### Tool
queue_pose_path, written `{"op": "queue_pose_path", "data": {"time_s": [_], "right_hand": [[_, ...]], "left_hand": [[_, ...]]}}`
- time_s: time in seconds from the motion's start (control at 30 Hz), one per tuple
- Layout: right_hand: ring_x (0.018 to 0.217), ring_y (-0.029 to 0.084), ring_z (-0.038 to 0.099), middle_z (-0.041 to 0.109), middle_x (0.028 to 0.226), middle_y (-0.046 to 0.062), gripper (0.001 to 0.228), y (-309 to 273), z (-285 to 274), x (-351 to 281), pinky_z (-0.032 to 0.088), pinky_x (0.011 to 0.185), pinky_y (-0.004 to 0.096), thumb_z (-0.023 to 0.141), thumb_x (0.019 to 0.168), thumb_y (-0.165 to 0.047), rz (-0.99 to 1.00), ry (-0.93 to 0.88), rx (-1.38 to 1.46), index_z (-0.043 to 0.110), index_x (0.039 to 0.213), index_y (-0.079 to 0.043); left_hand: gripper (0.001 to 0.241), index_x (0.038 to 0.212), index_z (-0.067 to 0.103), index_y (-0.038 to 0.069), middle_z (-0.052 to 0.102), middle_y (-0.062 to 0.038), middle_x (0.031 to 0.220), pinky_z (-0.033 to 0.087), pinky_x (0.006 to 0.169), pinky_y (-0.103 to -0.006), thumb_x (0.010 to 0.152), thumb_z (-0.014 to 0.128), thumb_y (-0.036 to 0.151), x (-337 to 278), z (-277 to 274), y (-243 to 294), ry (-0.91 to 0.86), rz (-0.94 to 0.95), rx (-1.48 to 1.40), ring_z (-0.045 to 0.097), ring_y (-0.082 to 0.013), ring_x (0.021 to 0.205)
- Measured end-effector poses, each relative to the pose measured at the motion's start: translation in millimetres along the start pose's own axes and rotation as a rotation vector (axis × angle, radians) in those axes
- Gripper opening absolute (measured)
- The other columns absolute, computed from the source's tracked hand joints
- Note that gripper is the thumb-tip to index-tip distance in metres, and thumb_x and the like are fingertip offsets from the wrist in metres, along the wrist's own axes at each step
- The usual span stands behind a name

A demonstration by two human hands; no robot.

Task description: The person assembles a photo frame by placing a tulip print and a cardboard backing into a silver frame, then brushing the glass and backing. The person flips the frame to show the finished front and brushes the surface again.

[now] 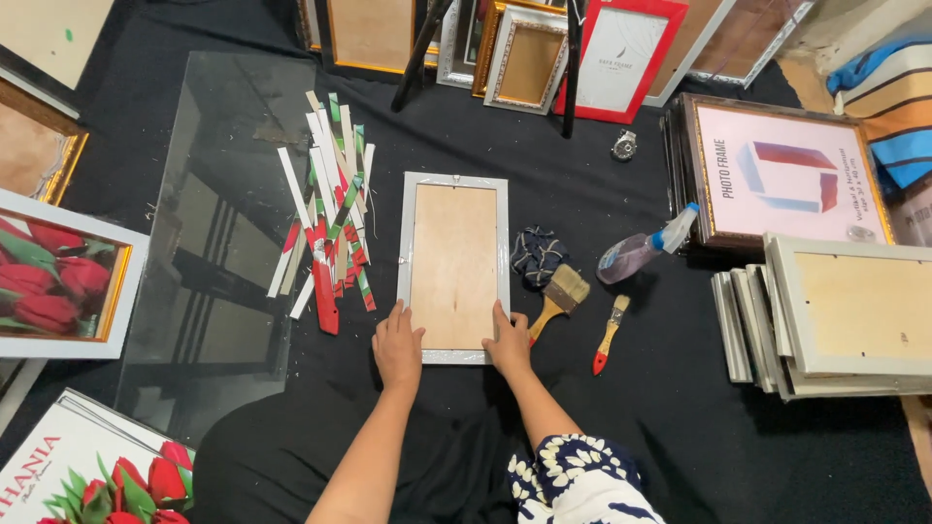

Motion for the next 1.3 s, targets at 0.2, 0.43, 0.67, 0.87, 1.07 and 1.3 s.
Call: {"op": "queue_pose_path", "data": {"time_s": [0.2,0.43,0.67,0.87,1.07,1.3], "right_hand": [[0.136,0.045,0.049,0.04,0.147,0.018,0.085,-5,-5,-4,0.047,0.111,0.052,0.081,0.085,-0.021,-0.037,0.018,0.01,0.04,0.16,-0.025],[0.112,0.036,0.061,0.053,0.115,0.009,0.049,-18,26,4,0.055,0.092,0.046,0.085,0.081,-0.027,-0.286,0.037,-0.055,0.061,0.12,-0.011],[0.097,0.03,0.066,0.059,0.091,0.004,0.026,-32,32,-10,0.054,0.084,0.043,0.079,0.085,-0.032,-0.404,-0.066,-0.101,0.059,0.093,-0.016],[0.093,0.029,0.067,0.057,0.088,0.003,0.028,-28,46,-3,0.055,0.081,0.041,0.075,0.088,-0.037,-0.453,-0.005,-0.186,0.057,0.09,-0.016],[0.102,0.038,0.067,0.063,0.097,0.013,0.027,-25,23,10,0.055,0.088,0.048,0.066,0.096,-0.037,-0.304,-0.029,0.029,0.064,0.097,-0.01],[0.114,0.038,0.065,0.063,0.116,0.017,0.047,43,23,63,0.055,0.093,0.048,0.065,0.091,-0.041,0.14,0.133,0.176,0.063,0.123,-0.007]], "left_hand": [[0.041,0.128,0.061,0.013,0.058,0.002,0.137,0.048,0.092,-0.0368,0.092,0.07,0.03,2,9,-4,0.02,0.098,0.062,0.056,-0.02,0.115],[0.048,0.129,0.06,0.011,0.056,-0.001,0.138,0.053,0.089,-0.0369,0.088,0.076,0.028,5,-5,-5,-0.092,0.07,-0.048,0.056,-0.0223,0.119],[0.059,0.14,0.051,0.001,0.043,-0.015,0.148,0.057,0.097,-0.041,0.089,0.075,0.019,3,-18,3,-0.146,0.013,-0.149,0.055,-0.0325,0.12],[0.061,0.141,0.051,0.0,0.042,-0.016,0.148,0.058,0.096,-0.0395,0.089,0.075,0.02,4,-20,5,-0.154,0.037,-0.101,0.056,-0.0318,0.117],[0.062,0.144,0.048,0.001,0.04,-0.017,0.149,0.057,0.098,-0.0421,0.09,0.074,0.019,6,-32,9,-0.218,-0.012,-0.14,0.055,-0.0322,0.117],[0.078,0.155,0.033,0.008,0.04,-0.011,0.147,0.057,0.097,-0.0396,0.091,0.071,0.032,-7,-11,-3,-0.363,-0.267,-0.132,0.055,-0.0275,0.118]]}}
Point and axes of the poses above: each hand's wrist, its own x-axis towards the middle knuckle, its own z-axis out of the palm, y = z × x, the point moved 2 cm from there along x, towards the middle knuckle
